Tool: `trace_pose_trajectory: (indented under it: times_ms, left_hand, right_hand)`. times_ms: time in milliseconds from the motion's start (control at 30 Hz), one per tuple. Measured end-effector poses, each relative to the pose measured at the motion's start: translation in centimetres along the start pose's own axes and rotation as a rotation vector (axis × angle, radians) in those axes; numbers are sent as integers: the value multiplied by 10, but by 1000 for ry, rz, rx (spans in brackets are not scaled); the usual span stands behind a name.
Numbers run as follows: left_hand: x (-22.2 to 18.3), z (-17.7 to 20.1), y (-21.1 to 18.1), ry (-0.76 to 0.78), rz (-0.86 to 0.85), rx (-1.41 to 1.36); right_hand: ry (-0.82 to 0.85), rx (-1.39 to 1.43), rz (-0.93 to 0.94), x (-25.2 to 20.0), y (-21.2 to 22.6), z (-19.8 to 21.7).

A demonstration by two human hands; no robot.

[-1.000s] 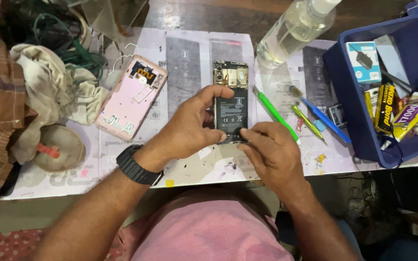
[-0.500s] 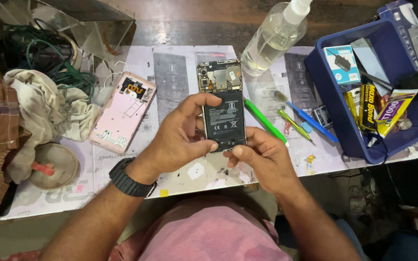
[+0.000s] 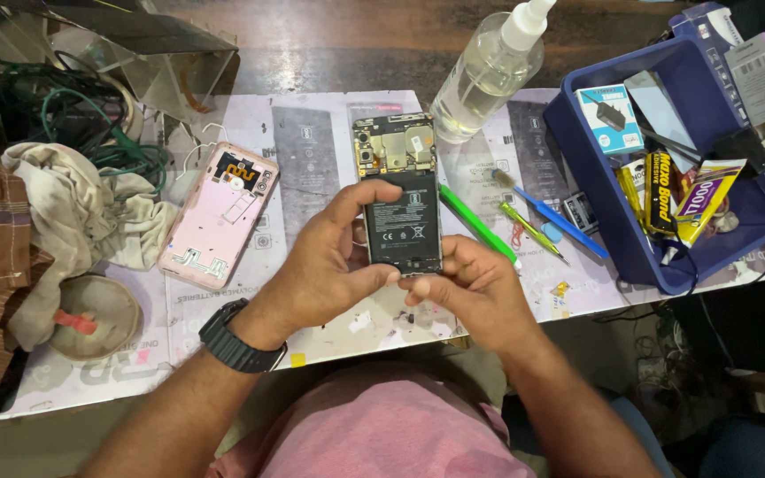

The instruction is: The person is repairing a smartphone. They use a green screwdriver to remove screws from the phone's back cover and then use a blue plastic pry tool to separate the back cover from the phone's body.

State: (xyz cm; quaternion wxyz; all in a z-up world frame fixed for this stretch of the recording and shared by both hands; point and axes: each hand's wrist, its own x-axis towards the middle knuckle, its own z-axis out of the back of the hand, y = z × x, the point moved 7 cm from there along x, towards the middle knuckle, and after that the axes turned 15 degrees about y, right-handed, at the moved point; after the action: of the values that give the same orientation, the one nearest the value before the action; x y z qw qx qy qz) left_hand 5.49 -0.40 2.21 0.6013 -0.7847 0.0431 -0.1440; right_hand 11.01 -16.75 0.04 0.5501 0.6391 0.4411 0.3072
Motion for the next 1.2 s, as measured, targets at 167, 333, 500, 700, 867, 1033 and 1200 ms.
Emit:
trace_pose_trajectory:
  times_ms: [167,333,500,700,867,1033,1200]
  left_hand:
    - [-1,1,11,20,17,-35]
    - [-1,1,17,26,31,6]
    - [-2,4,0,3,-80,95]
    - [0,12,-3,-77,-70,16]
    - [-2,18,-2,-130,-103,17]
    - [-7,37,-5,-262,-185,-23]
    - [-10,46,-7,-309,-141,65]
  right_hand:
    - [120,-70,-41,-1,9,-1]
    - [54,-10,-14,4,-2,4]
    - [-32,84,-8,5,-12,12]
    - [-39,167,-44,5,-16,13]
    - [-67,91,-107,8,-19,10]
    - [-245,-338,75,-14,12,32]
    - [-466,-750,158,-45,41,54]
